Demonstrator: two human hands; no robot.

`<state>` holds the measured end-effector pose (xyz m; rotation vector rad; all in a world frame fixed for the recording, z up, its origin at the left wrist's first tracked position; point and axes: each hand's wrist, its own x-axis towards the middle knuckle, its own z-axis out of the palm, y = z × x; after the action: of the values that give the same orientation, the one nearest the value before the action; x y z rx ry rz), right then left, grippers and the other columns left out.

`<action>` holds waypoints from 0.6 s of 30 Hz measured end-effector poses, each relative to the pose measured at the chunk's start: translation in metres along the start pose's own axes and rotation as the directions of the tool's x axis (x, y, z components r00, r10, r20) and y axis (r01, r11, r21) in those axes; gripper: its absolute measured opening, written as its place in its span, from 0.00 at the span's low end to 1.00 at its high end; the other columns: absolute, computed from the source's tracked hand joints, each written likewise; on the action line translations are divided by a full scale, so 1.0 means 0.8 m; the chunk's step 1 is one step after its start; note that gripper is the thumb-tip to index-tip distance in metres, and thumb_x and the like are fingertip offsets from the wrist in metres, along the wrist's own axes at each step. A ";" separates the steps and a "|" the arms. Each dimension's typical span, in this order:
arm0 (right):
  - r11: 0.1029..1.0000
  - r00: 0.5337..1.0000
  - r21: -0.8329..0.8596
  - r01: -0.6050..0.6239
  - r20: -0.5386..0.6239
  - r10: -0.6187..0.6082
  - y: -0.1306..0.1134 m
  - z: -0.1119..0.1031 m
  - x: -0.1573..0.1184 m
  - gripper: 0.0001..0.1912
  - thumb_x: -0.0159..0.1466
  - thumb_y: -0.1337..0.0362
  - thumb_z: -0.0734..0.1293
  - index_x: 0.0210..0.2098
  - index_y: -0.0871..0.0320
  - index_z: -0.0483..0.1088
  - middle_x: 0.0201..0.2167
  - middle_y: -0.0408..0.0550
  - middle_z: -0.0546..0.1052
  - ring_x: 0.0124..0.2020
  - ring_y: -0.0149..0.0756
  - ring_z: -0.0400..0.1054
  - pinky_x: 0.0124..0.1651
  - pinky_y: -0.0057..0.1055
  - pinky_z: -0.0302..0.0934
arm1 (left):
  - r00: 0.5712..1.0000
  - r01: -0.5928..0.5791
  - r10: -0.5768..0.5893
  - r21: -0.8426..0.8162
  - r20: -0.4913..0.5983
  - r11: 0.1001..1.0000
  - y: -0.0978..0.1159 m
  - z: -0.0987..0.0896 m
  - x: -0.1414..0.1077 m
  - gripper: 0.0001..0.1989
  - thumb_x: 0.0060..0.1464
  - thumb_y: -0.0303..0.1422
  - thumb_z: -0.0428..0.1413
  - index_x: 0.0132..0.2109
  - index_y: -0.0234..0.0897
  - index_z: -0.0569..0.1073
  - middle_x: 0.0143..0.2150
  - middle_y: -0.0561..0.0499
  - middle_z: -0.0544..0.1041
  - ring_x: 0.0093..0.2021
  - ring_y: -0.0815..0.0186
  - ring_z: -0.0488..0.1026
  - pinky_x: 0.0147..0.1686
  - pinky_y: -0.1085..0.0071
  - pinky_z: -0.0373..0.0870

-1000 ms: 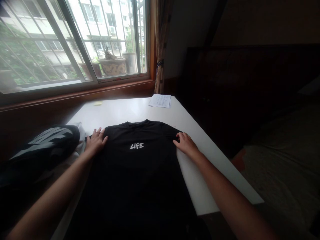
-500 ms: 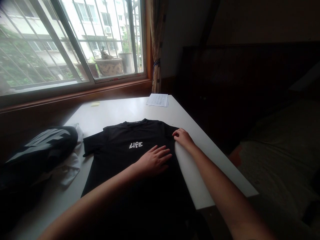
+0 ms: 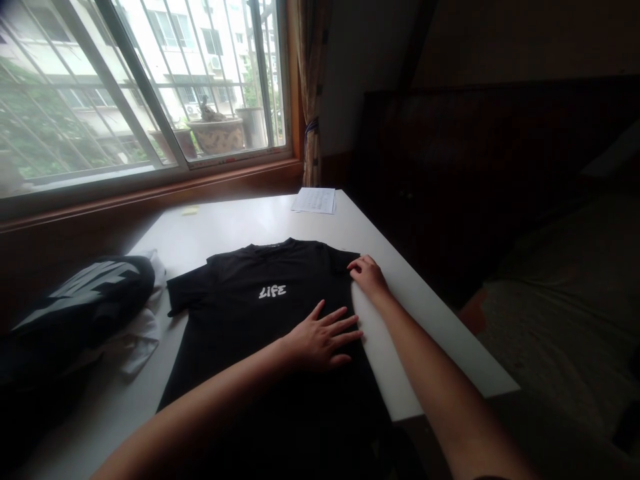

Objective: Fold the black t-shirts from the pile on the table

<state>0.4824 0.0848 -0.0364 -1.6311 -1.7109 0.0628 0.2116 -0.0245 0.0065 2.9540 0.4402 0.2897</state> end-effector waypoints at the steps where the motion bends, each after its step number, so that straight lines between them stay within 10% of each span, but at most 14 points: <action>1: 1.000 1.000 -0.006 0.004 0.003 -0.004 0.000 0.001 0.000 0.10 0.57 0.69 0.63 0.32 0.55 0.78 0.36 0.48 0.73 0.37 0.39 0.69 0.46 0.36 0.65 | 1.000 -0.013 0.013 -0.013 0.007 1.000 -0.002 -0.002 0.002 0.29 0.69 0.51 0.42 0.71 0.48 0.57 0.75 0.51 0.55 0.75 0.54 0.48 0.71 0.39 0.36; 11: 0.940 0.996 -0.333 -0.076 -0.069 0.056 -0.007 0.002 -0.006 0.07 0.59 0.69 0.63 0.29 0.56 0.73 0.33 0.51 0.75 0.38 0.43 0.67 0.46 0.37 0.59 | 0.982 0.176 -0.172 0.053 -0.083 0.983 -0.040 0.019 0.044 0.30 0.69 0.47 0.44 0.71 0.38 0.59 0.75 0.45 0.55 0.74 0.56 0.51 0.71 0.49 0.47; 18: 0.868 0.980 -0.456 -0.195 -0.120 0.157 -0.023 -0.008 -0.008 0.09 0.63 0.64 0.62 0.34 0.57 0.75 0.33 0.54 0.79 0.41 0.50 0.65 0.44 0.41 0.57 | 0.986 0.160 -0.157 0.049 -0.063 0.986 -0.037 0.022 0.040 0.29 0.69 0.51 0.42 0.71 0.50 0.58 0.74 0.54 0.57 0.75 0.50 0.47 0.69 0.37 0.44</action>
<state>0.4697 0.0732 -0.0255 -2.1090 -1.5883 -0.3505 0.2377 0.0112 -0.0105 2.9456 0.6973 0.3515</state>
